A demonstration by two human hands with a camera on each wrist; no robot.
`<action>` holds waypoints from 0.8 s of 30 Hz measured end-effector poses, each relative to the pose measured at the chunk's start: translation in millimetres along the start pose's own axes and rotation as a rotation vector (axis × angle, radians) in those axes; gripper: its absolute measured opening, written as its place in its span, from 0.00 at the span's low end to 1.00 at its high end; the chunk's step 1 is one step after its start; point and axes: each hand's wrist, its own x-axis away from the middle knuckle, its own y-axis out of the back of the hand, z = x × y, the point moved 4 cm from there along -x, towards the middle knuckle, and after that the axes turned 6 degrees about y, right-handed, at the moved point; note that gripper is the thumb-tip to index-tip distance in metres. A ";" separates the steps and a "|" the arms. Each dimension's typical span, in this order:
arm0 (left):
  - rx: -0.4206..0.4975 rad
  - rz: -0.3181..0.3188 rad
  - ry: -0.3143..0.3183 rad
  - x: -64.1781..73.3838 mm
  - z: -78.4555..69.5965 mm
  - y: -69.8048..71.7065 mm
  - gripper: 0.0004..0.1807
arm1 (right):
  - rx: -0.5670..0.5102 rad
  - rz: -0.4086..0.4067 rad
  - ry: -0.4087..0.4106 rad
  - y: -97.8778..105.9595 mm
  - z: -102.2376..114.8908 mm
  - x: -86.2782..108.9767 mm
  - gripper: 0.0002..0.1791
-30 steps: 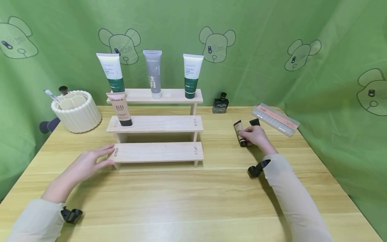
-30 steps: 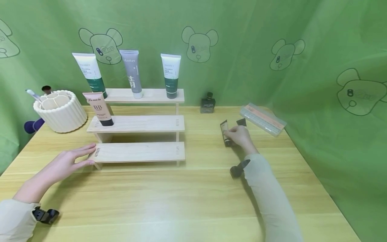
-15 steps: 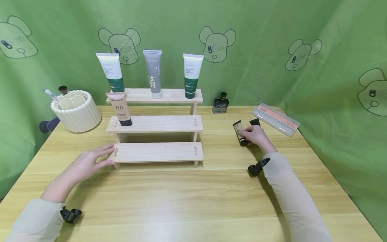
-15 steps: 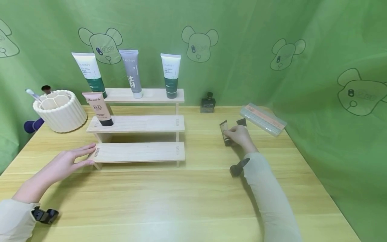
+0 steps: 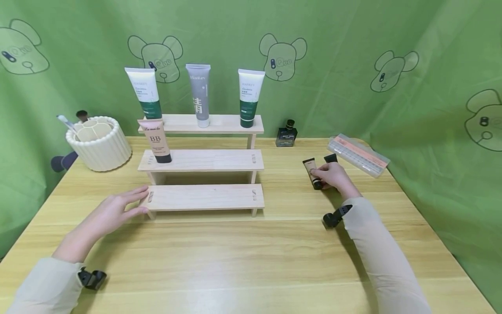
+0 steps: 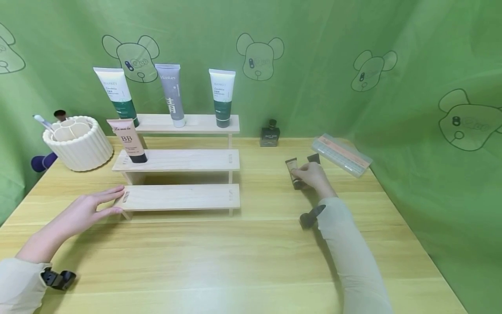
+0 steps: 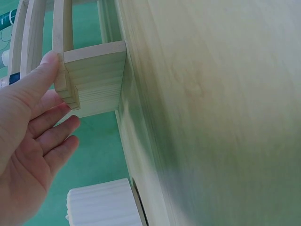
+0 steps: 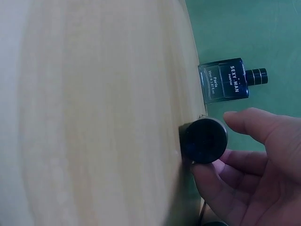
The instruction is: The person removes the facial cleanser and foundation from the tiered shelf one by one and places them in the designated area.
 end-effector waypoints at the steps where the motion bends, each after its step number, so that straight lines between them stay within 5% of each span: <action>1: -0.001 0.001 0.000 -0.1 0.3 -0.2 0.29 | 0.002 0.001 -0.002 0.2 -0.5 0.0 0.25; 24: -0.012 0.003 0.004 0.2 0.4 0.1 0.30 | -0.022 0.016 0.039 15.6 9.7 9.8 0.23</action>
